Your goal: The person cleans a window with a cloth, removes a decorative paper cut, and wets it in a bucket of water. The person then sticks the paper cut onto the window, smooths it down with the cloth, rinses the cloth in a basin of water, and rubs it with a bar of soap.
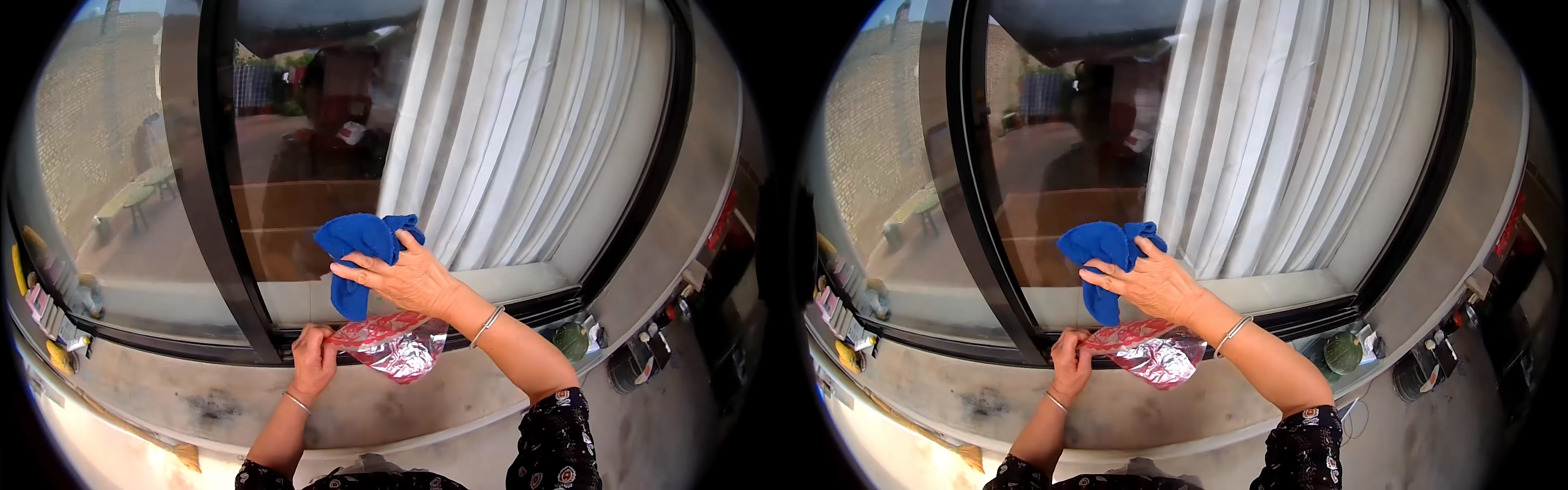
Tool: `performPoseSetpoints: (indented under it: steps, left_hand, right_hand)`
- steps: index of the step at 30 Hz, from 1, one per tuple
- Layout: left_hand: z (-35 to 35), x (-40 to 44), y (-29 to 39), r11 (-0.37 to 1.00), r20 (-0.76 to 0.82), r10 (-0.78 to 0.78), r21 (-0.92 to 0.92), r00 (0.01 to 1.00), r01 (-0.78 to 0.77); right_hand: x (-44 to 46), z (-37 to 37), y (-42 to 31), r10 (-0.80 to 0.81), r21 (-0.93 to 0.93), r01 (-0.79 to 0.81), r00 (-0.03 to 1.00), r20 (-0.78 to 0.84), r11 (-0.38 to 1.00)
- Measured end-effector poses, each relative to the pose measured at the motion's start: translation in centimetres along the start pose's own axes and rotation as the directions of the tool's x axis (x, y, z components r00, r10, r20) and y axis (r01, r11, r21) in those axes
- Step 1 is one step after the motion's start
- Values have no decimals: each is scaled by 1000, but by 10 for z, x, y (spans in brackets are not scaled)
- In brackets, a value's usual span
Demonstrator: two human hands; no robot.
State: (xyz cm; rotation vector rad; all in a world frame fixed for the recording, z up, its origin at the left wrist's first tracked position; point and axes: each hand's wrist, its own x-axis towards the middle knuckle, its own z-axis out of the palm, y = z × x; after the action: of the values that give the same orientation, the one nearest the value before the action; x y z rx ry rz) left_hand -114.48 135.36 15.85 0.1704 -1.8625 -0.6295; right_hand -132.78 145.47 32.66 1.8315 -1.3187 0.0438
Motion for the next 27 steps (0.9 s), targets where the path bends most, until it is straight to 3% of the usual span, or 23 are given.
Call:
performPoseSetpoints:
  steps: [1,3,6,8,10,12,13,14,15,16,17,19,20,21,22,23,24,26,27]
  left_hand:
    - [-1,2,0,999,2,48,14,999,-48]
    - [2,4,1,1000,3,20,6,1000,-20]
    - [4,2,1,1000,7,-4,4,1000,4]
    - [4,2,-1,1000,7,7,12,1000,-7]
    - [2,2,-2,999,10,28,27,1000,-29]
    - [-2,0,-3,999,21,24,34,999,-25]
    - [-2,2,-3,999,28,31,32,999,-32]
    - [-1,4,-4,998,40,42,40,998,-44]
    - [-2,3,-4,997,53,51,49,997,-54]
    - [-2,2,-4,996,65,62,60,996,-66]
    - [-2,3,0,995,79,63,69,995,-69]
    - [-1,2,4,994,98,83,64,992,-90]
    - [-1,2,3,993,104,95,64,990,-102]
    - [-1,-1,0,992,119,80,85,990,-90]
    - [-1,-2,-1,991,124,84,93,989,-96]
    - [-1,-2,0,990,124,87,103,988,-100]
    - [-1,0,-1,987,118,100,112,988,-113]
    - [1,-2,-6,986,125,107,112,986,-121]
    - [1,0,-4,987,128,94,117,987,-109]
  right_hand:
    - [-9,-2,9,16,-3,-16,1000,9,1000]
    - [7,-55,47,153,-39,-159,980,-128,986]
    - [25,-86,134,258,-167,-426,769,-584,889]
    - [27,-92,171,343,-81,-559,609,-715,825]
    - [26,-80,165,410,-53,-646,544,-732,762]
    - [18,-57,118,400,-37,-559,636,-660,828]
    - [12,-50,78,482,-12,-569,707,-518,822]
    - [1,-30,48,458,15,-506,768,-447,863]
    - [-13,-17,20,409,47,-413,872,-269,910]
    - [-24,-3,0,278,75,-270,950,-141,960]
    - [-28,15,-9,249,220,-239,968,-19,946]
    - [-39,19,-7,138,210,-138,990,12,968]
    - [-46,17,3,60,36,-58,996,-65,998]
    - [-47,-1,18,110,-1,-111,990,-86,994]
    - [-45,-16,41,203,-36,-210,969,-143,977]
    - [-46,-36,70,258,-35,-283,913,-317,959]
    - [-51,-47,102,364,93,-364,808,-463,927]
    - [-68,-64,157,509,179,-527,588,-629,831]
    - [-77,-70,183,527,113,-647,494,-691,754]
